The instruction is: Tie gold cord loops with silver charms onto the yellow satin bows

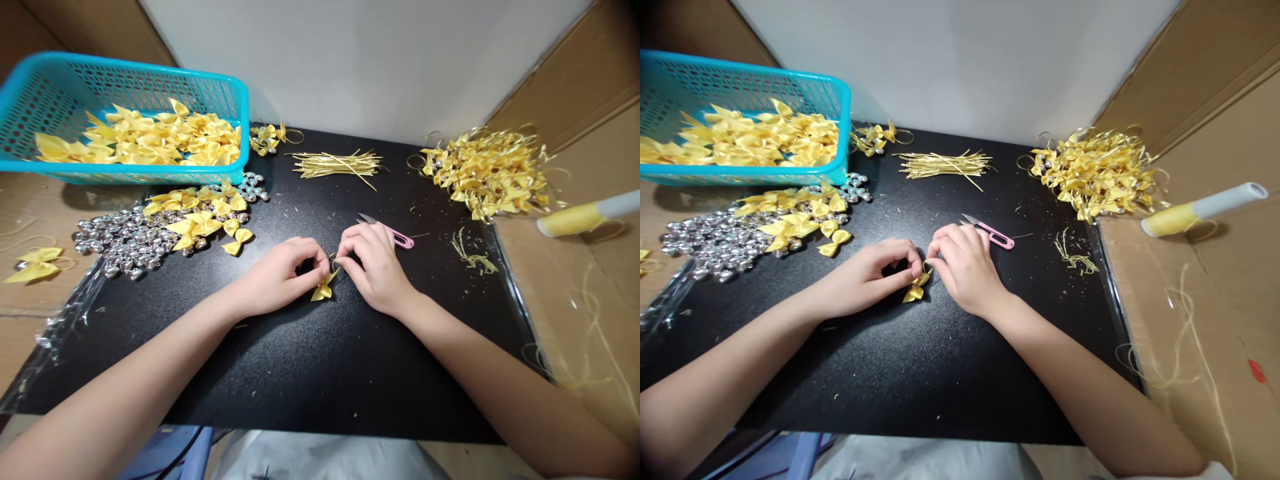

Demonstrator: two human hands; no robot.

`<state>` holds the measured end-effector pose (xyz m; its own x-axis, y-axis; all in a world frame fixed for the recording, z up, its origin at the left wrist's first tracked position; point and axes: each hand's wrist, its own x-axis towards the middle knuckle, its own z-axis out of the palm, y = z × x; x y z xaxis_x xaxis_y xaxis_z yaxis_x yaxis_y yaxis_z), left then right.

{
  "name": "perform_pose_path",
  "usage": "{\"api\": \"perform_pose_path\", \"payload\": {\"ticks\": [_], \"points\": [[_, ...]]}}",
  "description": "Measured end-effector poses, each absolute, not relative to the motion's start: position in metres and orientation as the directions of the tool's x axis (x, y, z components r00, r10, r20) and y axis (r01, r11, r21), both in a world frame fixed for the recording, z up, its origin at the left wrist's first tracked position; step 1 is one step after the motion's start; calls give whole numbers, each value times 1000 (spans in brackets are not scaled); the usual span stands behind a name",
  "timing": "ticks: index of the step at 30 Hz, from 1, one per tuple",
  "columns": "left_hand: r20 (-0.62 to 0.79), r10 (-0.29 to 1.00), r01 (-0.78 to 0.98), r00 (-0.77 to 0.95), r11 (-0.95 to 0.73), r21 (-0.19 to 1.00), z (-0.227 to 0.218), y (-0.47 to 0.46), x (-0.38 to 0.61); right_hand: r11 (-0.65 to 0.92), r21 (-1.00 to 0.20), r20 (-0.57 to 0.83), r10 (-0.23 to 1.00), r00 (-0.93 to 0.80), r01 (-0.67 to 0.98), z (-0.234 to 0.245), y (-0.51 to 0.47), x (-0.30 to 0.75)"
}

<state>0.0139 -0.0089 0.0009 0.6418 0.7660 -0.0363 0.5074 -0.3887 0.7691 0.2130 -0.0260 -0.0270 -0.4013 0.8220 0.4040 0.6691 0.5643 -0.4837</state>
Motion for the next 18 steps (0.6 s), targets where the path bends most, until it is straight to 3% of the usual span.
{"api": "perform_pose_path", "payload": {"ticks": [7, 18], "points": [[-55, 774, 520, 631, -369, 770, 0, -9, 14, 584, -532, 389, 812, -435, 614, -26, -26, 214], [-59, 776, 510, 628, -353, 785, -2, -9, 12, 627, -512, 383, 779, -497, 588, -26, -26, 214]]}}
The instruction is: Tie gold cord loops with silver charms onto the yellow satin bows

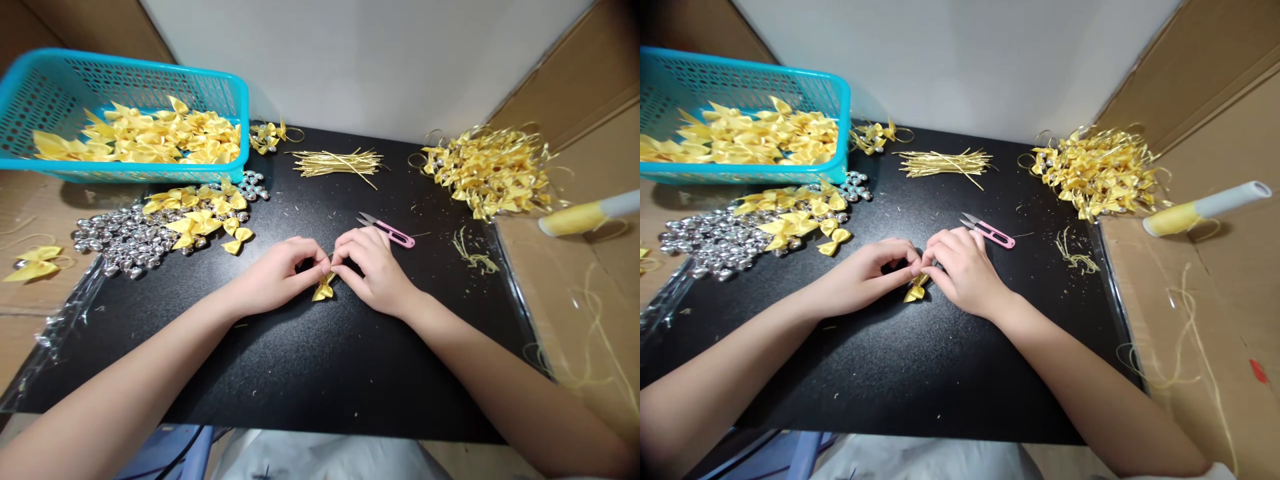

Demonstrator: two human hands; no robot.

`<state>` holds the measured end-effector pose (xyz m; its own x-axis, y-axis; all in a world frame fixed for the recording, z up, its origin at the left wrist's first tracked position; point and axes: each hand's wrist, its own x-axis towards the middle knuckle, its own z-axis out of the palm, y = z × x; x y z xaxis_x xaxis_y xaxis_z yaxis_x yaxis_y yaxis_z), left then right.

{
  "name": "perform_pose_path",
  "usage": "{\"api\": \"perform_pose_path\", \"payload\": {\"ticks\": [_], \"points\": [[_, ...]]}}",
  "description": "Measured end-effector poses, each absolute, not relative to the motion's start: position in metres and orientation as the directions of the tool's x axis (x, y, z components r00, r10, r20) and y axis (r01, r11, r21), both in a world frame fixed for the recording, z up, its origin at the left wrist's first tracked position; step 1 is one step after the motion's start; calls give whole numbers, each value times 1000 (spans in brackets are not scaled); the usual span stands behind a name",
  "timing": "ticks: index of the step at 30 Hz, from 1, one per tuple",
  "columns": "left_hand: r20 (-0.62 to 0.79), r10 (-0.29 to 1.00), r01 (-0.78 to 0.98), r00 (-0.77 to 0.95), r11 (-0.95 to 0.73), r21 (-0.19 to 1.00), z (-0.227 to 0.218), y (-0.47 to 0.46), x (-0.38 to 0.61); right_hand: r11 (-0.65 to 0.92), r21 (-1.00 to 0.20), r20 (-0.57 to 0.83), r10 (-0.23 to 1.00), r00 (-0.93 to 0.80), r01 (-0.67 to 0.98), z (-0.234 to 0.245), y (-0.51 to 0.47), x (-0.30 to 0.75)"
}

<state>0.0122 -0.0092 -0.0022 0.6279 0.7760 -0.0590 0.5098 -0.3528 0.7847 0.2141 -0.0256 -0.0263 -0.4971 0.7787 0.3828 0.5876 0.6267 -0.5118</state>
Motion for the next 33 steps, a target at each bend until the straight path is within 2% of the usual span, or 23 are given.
{"api": "perform_pose_path", "payload": {"ticks": [5, 9, 14, 20, 23, 26, 33], "points": [[-53, 779, 510, 625, -356, 783, -2, -9, 12, 657, -477, 411, 753, -513, 583, -27, -24, 217], [-53, 784, 503, 619, -344, 793, -5, -9, 10, 698, -410, 500, 710, -495, 587, -27, -23, 219], [-54, 786, 486, 615, -325, 811, -9, -8, 10, 764, -264, 598, 609, -521, 589, -27, -23, 220], [-67, 795, 476, 603, -291, 830, -6, -8, 12, 801, -67, 577, 518, -632, 595, -22, -24, 219], [-82, 796, 468, 600, -266, 843, -4, -8, 12, 794, -60, 552, 531, -643, 605, -22, -25, 218], [-91, 796, 457, 599, -247, 855, -2, -8, 13, 772, -105, 539, 574, -616, 627, -24, -25, 217], [-88, 806, 450, 585, -232, 862, -1, -10, 14, 762, -152, 577, 586, -569, 630, -26, -25, 215]]}}
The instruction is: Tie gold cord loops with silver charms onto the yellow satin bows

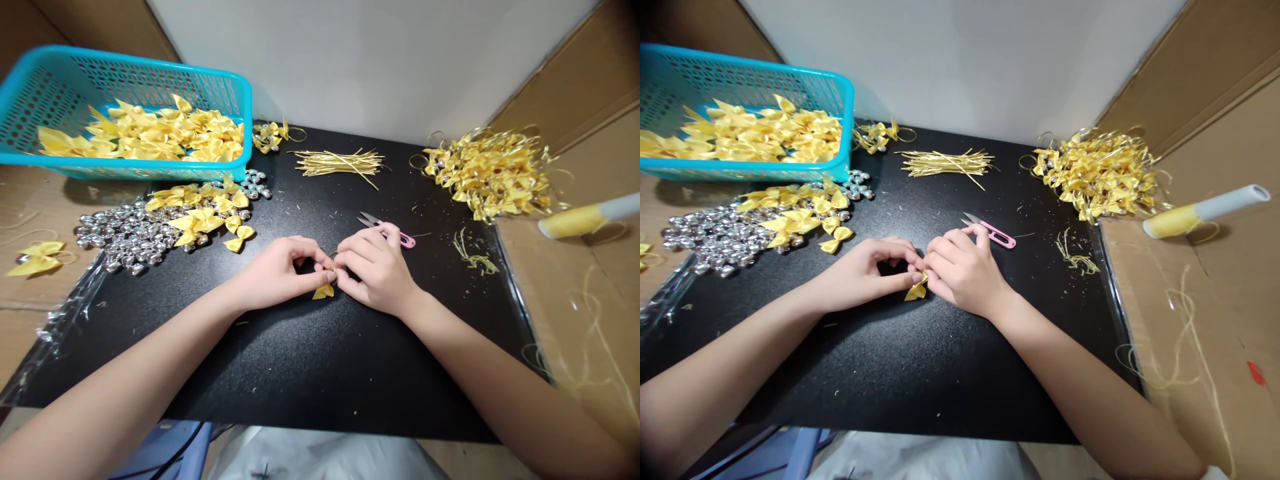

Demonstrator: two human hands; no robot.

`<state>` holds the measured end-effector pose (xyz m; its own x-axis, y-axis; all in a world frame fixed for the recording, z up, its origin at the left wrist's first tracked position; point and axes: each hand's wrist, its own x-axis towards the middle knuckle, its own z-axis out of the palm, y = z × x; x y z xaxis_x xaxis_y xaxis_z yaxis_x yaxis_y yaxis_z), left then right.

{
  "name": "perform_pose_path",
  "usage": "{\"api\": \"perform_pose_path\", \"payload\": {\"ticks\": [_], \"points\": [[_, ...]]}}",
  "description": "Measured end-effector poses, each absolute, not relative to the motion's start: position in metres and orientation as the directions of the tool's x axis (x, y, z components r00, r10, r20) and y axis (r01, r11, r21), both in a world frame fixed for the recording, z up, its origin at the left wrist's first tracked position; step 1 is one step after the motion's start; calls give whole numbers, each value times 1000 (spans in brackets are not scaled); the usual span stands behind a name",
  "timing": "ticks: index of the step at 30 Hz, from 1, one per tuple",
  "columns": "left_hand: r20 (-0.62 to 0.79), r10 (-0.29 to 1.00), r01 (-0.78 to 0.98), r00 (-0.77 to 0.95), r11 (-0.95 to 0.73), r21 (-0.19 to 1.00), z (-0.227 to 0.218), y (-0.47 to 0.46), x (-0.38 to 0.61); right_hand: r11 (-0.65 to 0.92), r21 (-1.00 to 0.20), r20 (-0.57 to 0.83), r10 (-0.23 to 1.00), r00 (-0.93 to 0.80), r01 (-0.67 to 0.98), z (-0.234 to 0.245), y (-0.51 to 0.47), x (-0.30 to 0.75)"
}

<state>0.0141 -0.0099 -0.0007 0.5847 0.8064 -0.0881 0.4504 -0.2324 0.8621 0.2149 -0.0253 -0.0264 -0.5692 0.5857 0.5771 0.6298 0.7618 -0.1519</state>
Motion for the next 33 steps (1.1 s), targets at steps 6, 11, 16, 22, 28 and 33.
{"api": "perform_pose_path", "payload": {"ticks": [6, 11, 16, 22, 28, 33], "points": [[-90, 827, 445, 555, -204, 872, -4, -10, 14, 747, -145, 577, 597, -558, 649, -26, -26, 213], [-99, 842, 472, 531, -197, 859, -4, -10, 14, 712, -253, 577, 655, -489, 655, -27, -26, 214], [-102, 849, 487, 518, -195, 851, -3, -11, 15, 683, -373, 577, 701, -420, 628, -25, -25, 216], [-105, 851, 482, 515, -186, 856, -4, -11, 15, 654, -423, 534, 739, -411, 627, -23, -27, 216], [-111, 844, 492, 525, -194, 849, -4, -11, 14, 664, -452, 511, 740, -437, 596, -25, -25, 216], [-117, 825, 477, 553, -198, 856, -4, -8, 13, 670, -472, 493, 740, -458, 573, -26, -21, 218]]}}
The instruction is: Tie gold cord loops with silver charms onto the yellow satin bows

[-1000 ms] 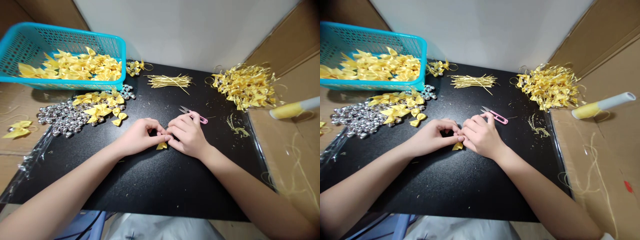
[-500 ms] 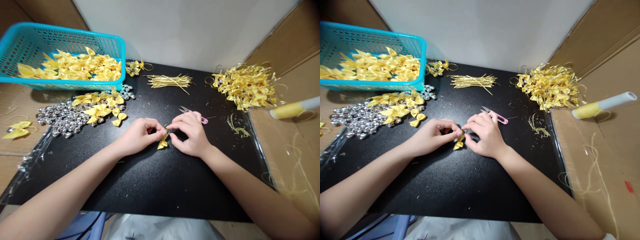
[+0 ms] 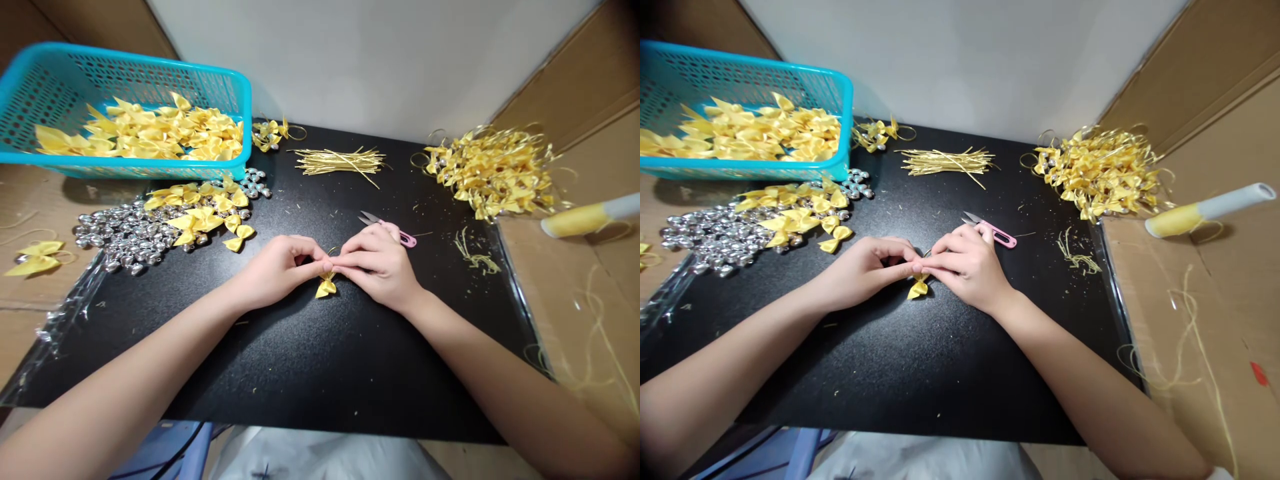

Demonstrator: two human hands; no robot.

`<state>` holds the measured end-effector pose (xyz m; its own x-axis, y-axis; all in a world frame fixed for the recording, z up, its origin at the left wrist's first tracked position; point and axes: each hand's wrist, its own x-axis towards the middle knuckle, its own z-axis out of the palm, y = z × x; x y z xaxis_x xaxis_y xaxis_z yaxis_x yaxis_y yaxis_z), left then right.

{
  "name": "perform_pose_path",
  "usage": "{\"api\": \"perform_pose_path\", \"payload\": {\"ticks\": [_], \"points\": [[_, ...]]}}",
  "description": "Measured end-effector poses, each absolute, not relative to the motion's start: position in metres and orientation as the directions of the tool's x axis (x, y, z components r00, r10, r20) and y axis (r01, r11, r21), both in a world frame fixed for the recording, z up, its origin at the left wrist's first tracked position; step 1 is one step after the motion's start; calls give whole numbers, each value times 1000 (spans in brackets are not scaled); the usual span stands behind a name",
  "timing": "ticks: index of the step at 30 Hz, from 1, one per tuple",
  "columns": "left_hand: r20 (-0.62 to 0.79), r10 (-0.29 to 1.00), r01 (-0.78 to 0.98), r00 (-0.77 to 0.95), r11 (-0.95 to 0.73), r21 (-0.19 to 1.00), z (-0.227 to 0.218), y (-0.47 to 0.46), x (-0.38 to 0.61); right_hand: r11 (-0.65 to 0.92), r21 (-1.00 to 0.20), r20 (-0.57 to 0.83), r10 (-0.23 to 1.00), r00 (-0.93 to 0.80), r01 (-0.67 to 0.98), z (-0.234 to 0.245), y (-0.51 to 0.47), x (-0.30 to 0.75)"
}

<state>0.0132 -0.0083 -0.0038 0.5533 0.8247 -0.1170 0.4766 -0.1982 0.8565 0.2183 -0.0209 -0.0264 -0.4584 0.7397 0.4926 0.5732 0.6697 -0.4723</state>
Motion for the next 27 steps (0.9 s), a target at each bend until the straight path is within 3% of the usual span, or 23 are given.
{"api": "perform_pose_path", "payload": {"ticks": [5, 11, 17, 27], "points": [[-98, 818, 490, 567, -239, 838, -2, -8, 12, 647, -496, 472, 761, -445, 580, -25, -20, 218], [31, 864, 446, 502, -289, 847, -3, -10, 7, 627, -545, 441, 779, -446, 556, -24, -21, 216], [-50, 849, 249, 527, -98, 964, -11, -14, 10, 580, -630, 422, 814, -399, 517, -25, -21, 215], [-60, 858, 272, 510, -95, 958, -14, -12, 14, 577, -654, 421, 815, -399, 488, -25, -21, 211]]}}
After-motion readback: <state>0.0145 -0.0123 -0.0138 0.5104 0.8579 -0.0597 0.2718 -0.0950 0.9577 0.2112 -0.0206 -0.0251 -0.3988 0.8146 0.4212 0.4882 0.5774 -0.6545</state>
